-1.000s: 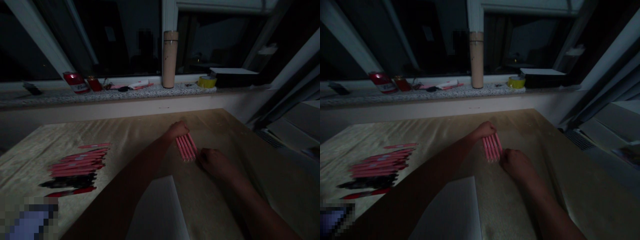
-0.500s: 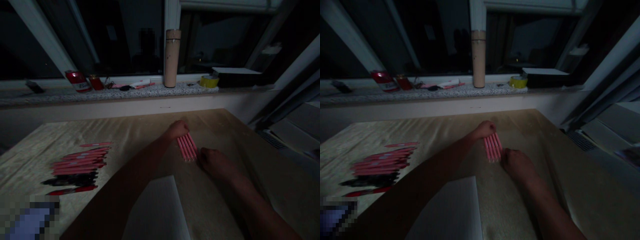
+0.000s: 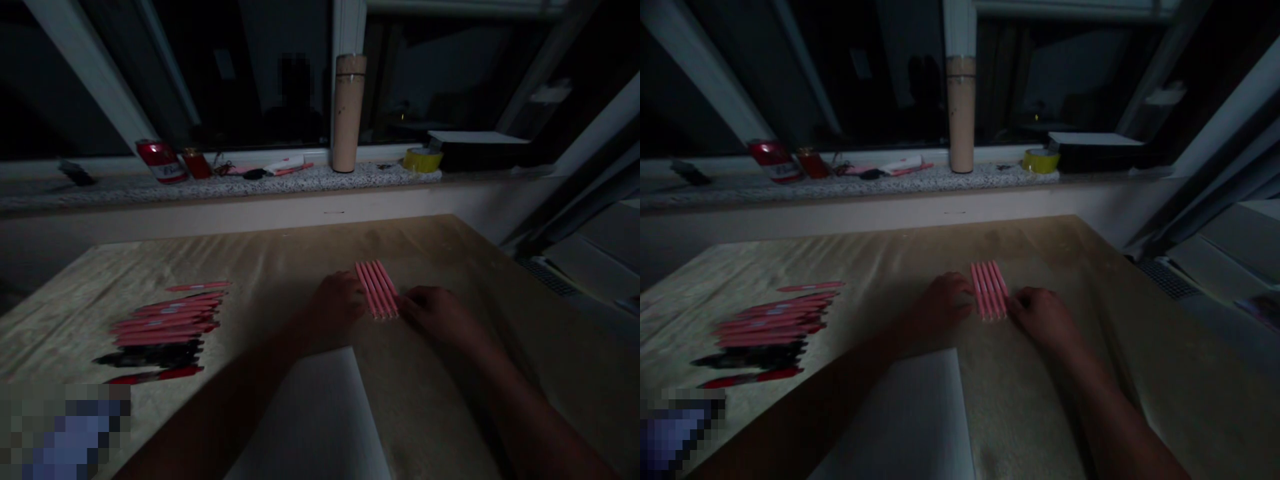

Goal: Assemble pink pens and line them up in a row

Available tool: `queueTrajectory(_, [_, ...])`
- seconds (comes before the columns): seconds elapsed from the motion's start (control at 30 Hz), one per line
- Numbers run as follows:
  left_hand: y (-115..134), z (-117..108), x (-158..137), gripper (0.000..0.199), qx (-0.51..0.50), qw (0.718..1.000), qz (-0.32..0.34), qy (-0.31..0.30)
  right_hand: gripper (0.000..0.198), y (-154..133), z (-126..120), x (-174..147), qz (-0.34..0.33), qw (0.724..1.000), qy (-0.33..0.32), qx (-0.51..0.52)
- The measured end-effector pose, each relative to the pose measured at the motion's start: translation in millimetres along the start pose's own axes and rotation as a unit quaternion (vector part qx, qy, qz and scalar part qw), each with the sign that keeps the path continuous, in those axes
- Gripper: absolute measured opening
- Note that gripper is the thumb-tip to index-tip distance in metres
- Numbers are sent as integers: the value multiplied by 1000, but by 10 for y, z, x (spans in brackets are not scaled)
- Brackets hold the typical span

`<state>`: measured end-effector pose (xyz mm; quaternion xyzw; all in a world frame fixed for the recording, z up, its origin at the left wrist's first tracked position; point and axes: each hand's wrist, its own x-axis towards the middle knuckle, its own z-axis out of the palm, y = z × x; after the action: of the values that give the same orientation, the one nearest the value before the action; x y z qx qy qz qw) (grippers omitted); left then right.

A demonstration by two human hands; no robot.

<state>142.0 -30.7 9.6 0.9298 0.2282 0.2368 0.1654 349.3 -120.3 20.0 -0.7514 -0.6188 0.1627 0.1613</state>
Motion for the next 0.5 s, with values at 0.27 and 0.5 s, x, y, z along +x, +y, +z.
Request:
queueTrajectory(0.27, [24,100,-43,22,35,999,13,-26,33,2,30,13,23,1000,-8,-7])
queueTrajectory(0.5, [60,111,-50,18,42,998,33,-19,34,-11,26,11,29,999,-8,-12])
